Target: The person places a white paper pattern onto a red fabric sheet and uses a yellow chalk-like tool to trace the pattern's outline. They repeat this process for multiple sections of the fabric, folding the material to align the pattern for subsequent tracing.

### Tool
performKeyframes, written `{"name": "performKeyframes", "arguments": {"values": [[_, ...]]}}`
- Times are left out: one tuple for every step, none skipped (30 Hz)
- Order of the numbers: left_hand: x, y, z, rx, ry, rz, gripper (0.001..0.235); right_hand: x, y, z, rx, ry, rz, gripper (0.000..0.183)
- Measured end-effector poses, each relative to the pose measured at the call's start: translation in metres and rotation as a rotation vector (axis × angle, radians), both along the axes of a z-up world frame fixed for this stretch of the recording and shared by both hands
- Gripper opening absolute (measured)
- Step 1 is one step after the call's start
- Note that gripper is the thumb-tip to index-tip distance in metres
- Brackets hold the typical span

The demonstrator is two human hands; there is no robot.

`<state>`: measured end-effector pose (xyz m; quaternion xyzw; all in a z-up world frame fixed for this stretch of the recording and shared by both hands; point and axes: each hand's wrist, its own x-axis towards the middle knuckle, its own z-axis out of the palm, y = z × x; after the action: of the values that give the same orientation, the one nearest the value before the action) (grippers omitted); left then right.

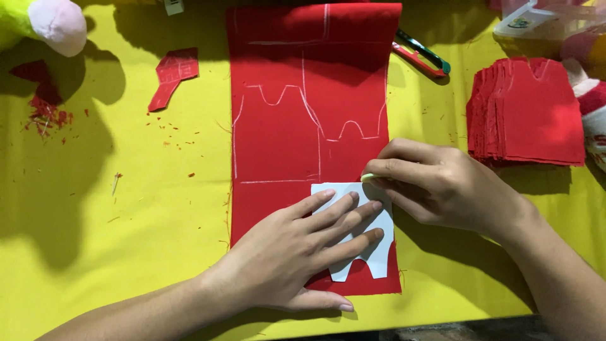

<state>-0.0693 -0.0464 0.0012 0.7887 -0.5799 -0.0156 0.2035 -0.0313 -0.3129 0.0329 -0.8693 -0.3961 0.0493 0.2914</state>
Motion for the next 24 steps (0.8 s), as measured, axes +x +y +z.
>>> {"name": "performKeyframes", "arguments": {"values": [[0.0,0.0,0.0,0.0,0.0,0.003,0.082,0.001,0.002,0.0,0.0,0.0,0.003,0.025],[0.0,0.0,0.0,-0.004,0.001,0.005,0.083,0.001,0.004,0.0,0.016,0.005,0.01,0.024],[0.0,0.0,0.0,-0.008,0.003,0.006,0.083,0.002,0.005,0.001,0.032,0.01,0.017,0.024],[-0.001,0.0,-0.002,-0.009,0.004,0.009,0.083,0.003,0.006,-0.001,0.031,0.011,0.02,0.024],[-0.001,0.0,-0.003,-0.013,0.007,0.012,0.084,0.004,0.006,-0.002,0.044,0.019,0.02,0.024],[-0.002,0.0,-0.004,-0.015,0.009,0.015,0.084,0.004,0.007,-0.004,0.057,0.027,0.022,0.025],[-0.002,0.0,-0.004,-0.015,0.009,0.018,0.084,0.005,0.01,-0.004,0.057,0.026,0.025,0.025],[-0.001,0.001,-0.003,-0.015,-0.004,0.019,0.084,0.006,0.013,-0.004,0.061,0.03,0.026,0.022],[-0.001,0.001,-0.003,-0.015,-0.017,0.019,0.084,0.007,0.016,-0.004,0.064,0.033,0.027,0.018],[-0.001,0.001,-0.003,-0.016,-0.018,0.024,0.084,0.007,0.016,-0.006,0.064,0.033,0.032,0.018],[-0.001,0.0,-0.004,-0.014,-0.022,0.028,0.084,0.008,0.017,-0.007,0.075,0.044,0.029,0.02],[-0.002,0.001,-0.004,-0.012,-0.025,0.03,0.085,0.007,0.018,-0.008,0.088,0.056,0.025,0.022],[-0.003,0.001,-0.004,-0.011,-0.024,0.033,0.085,0.007,0.021,-0.007,0.089,0.057,0.028,0.022],[-0.003,0.001,-0.005,-0.009,-0.033,0.034,0.085,0.008,0.023,-0.005,0.08,0.055,0.033,0.021],[-0.003,0.001,-0.006,-0.008,-0.041,0.035,0.085,0.008,0.025,-0.004,0.071,0.052,0.038,0.021],[-0.003,0.001,-0.006,-0.01,-0.041,0.037,0.085,0.008,0.025,-0.005,0.069,0.052,0.04,0.021],[-0.003,0.001,-0.007,-0.015,-0.04,0.037,0.085,0.007,0.025,-0.006,0.074,0.051,0.035,0.02],[-0.003,0.002,-0.007,-0.018,-0.04,0.04,0.085,0.008,0.025,-0.007,0.079,0.05,0.033,0.02],[-0.003,0.002,-0.008,-0.019,-0.04,0.044,0.085,0.008,0.026,-0.006,0.078,0.05,0.037,0.02],[-0.003,0.002,-0.008,-0.027,-0.038,0.042,0.085,0.008,0.027,-0.006,0.086,0.049,0.043,0.02],[-0.003,0.002,-0.008,-0.036,-0.035,0.041,0.084,0.008,0.027,-0.006,0.093,0.048,0.05,0.019],[-0.003,0.002,-0.007,-0.036,-0.036,0.039,0.084,0.008,0.027,-0.006,0.093,0.047,0.048,0.019],[-0.003,0.002,-0.007,-0.031,-0.034,0.037,0.084,0.008,0.026,-0.007,0.093,0.053,0.047,0.019],[-0.002,0.002,-0.006,-0.026,-0.031,0.033,0.085,0.008,0.026,-0.007,0.094,0.059,0.045,0.02]]}}
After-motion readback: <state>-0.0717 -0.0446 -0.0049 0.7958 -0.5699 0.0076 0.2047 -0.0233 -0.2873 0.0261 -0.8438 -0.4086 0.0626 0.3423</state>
